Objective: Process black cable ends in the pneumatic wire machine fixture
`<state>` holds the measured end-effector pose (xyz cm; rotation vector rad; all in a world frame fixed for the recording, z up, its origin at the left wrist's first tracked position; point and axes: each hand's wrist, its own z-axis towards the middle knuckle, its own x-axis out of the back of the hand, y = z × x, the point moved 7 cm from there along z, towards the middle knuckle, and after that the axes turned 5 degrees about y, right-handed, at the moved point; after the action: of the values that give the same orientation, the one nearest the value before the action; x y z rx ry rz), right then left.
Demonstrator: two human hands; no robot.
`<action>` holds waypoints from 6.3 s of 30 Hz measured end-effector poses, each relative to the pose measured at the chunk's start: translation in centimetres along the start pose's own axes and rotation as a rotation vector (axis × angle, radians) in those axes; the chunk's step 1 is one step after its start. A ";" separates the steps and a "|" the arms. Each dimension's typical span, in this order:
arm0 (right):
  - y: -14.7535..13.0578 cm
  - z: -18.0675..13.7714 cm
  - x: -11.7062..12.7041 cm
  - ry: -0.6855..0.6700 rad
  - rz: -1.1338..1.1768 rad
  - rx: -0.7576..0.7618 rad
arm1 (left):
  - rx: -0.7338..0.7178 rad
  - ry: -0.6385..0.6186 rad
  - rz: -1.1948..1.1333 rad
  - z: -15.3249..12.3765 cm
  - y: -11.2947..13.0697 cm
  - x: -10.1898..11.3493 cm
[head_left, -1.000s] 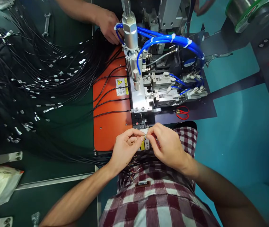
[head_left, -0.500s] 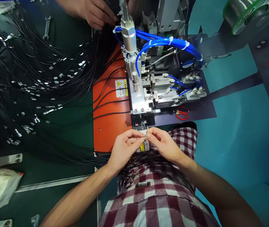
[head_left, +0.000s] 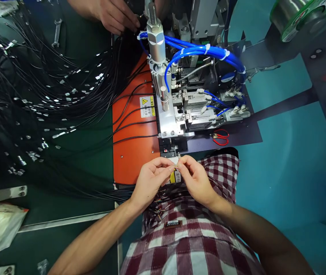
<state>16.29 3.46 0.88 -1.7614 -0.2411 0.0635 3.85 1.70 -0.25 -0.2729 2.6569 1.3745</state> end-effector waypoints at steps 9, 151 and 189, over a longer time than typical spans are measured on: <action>0.7 0.4 -0.2 -0.018 0.054 -0.066 | 0.005 -0.001 -0.094 0.0 0.1 -0.4; -3.2 1.6 1.2 -0.166 -0.471 0.296 | -0.036 0.040 0.056 -0.2 0.0 0.0; 0.2 0.7 0.4 -0.034 -0.125 0.096 | 0.012 0.014 -0.056 0.1 -0.7 -0.1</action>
<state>16.61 4.23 0.59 -1.6473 -0.3666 0.0142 4.10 1.43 -0.83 -0.3543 2.6464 1.3451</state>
